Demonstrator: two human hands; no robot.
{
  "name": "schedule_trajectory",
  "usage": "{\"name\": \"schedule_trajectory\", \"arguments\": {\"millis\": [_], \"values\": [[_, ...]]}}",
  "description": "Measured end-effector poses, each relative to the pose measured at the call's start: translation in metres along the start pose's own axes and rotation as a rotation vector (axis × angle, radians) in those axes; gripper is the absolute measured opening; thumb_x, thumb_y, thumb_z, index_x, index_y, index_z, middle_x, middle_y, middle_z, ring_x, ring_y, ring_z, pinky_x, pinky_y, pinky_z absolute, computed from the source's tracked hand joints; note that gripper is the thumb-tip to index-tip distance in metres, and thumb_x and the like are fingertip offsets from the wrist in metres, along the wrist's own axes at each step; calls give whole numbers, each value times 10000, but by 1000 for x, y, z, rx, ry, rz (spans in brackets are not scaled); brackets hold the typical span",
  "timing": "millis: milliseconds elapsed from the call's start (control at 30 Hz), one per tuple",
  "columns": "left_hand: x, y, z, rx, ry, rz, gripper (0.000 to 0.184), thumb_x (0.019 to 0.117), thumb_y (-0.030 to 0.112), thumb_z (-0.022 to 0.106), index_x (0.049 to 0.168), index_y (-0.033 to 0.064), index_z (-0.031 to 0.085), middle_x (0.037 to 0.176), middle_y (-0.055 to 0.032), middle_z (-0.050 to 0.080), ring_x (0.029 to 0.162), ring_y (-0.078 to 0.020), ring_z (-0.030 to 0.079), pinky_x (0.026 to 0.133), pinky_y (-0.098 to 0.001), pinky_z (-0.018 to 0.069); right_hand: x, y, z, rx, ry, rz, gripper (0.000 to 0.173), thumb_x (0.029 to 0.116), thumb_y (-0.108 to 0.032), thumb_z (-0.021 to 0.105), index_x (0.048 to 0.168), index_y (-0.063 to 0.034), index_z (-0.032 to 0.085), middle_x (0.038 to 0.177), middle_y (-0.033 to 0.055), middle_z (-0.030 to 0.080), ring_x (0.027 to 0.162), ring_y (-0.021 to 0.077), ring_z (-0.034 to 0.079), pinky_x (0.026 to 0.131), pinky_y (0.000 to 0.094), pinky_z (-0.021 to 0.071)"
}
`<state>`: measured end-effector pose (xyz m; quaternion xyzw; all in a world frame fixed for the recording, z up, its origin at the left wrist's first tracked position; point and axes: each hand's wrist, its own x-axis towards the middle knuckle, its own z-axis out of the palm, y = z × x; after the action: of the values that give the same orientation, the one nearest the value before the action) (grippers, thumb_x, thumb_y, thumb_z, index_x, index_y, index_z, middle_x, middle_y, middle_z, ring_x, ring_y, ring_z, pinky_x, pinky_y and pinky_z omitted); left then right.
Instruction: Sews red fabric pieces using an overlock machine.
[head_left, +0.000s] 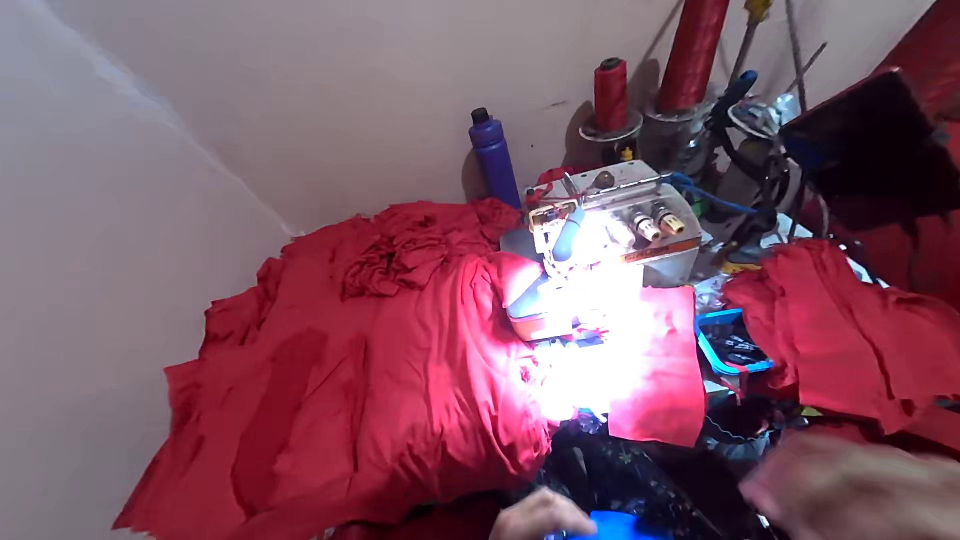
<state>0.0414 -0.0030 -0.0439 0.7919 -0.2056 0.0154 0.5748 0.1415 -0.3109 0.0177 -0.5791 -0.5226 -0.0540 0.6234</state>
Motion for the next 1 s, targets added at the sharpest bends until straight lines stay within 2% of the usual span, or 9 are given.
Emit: {"name": "schedule_trajectory", "arguments": {"millis": [67, 133, 300, 367, 600, 767, 833, 900, 1000], "values": [[20, -18, 11, 138, 144, 27, 192, 885, 60, 690, 993, -90, 742, 1014, -176, 745, 1014, -187, 705, 952, -288, 539, -4, 35, 10, -143, 208, 247, 219, 1029, -331, 609, 954, -164, 730, 982, -78, 738, 944, 4, 688, 845, 194, 576], [39, -33, 23, 226, 199, 94, 160, 856, 26, 702, 967, -77, 755, 982, -172, 749, 965, -178, 718, 921, -250, 547, -17, 60, 16, -240, 342, 370, 168, 987, -291, 651, 934, -161, 745, 927, -90, 730, 848, -11, 688, 766, 180, 589], [76, -55, 40, 275, 243, 242, 124, 920, 122, 683, 939, 30, 765, 968, -80, 747, 978, -94, 695, 923, -194, 531, -40, 74, 18, -428, 366, 430, 261, 986, -302, 627, 917, -82, 748, 901, -40, 726, 841, -50, 656, 766, 125, 542], [98, -52, 42, 337, 268, 246, 131, 913, 129, 678, 932, 39, 771, 930, -66, 758, 896, -94, 702, 861, -206, 543, -47, 79, 24, -494, 422, 463, 256, 967, -292, 631, 892, -79, 752, 879, -35, 718, 817, -62, 644, 748, 107, 530], [194, -30, 33, 629, 214, 212, 187, 962, 170, 643, 1052, 71, 773, 1038, -88, 754, 964, -223, 725, 851, -389, 568, -51, 91, 27, -708, 502, 435, 256, 958, -292, 626, 897, -74, 746, 902, 22, 721, 842, -21, 642, 760, 115, 501], [184, -51, 53, 566, 436, 63, 241, 912, 153, 699, 1093, 4, 755, 1091, -177, 725, 1059, -302, 684, 974, -462, 500, -55, 100, 19, -784, 492, 488, 279, 955, -303, 614, 932, -67, 759, 937, 64, 725, 825, 57, 653, 730, 179, 518], [171, -63, 56, 540, 509, 154, 243, 877, 137, 713, 1053, -27, 755, 1055, -190, 730, 1034, -267, 693, 975, -386, 510, -59, 102, 18, -779, 490, 483, 264, 954, -274, 612, 931, -56, 760, 941, 79, 721, 835, 53, 650, 744, 158, 510], [152, -64, 54, 537, 499, 263, 146, 843, 134, 727, 909, 12, 775, 947, -142, 751, 951, -178, 699, 909, -284, 522, -60, 102, 21, -741, 474, 445, 241, 967, -235, 609, 921, -43, 748, 936, 89, 722, 870, 52, 654, 789, 143, 501], [113, -66, 53, 590, 347, 295, 104, 852, 190, 738, 864, 88, 757, 951, -103, 732, 945, -130, 684, 878, -205, 527, -53, 93, 31, -643, 377, 428, 207, 983, -156, 642, 931, 6, 760, 948, 171, 755, 939, 221, 725, 871, 299, 552]]}}
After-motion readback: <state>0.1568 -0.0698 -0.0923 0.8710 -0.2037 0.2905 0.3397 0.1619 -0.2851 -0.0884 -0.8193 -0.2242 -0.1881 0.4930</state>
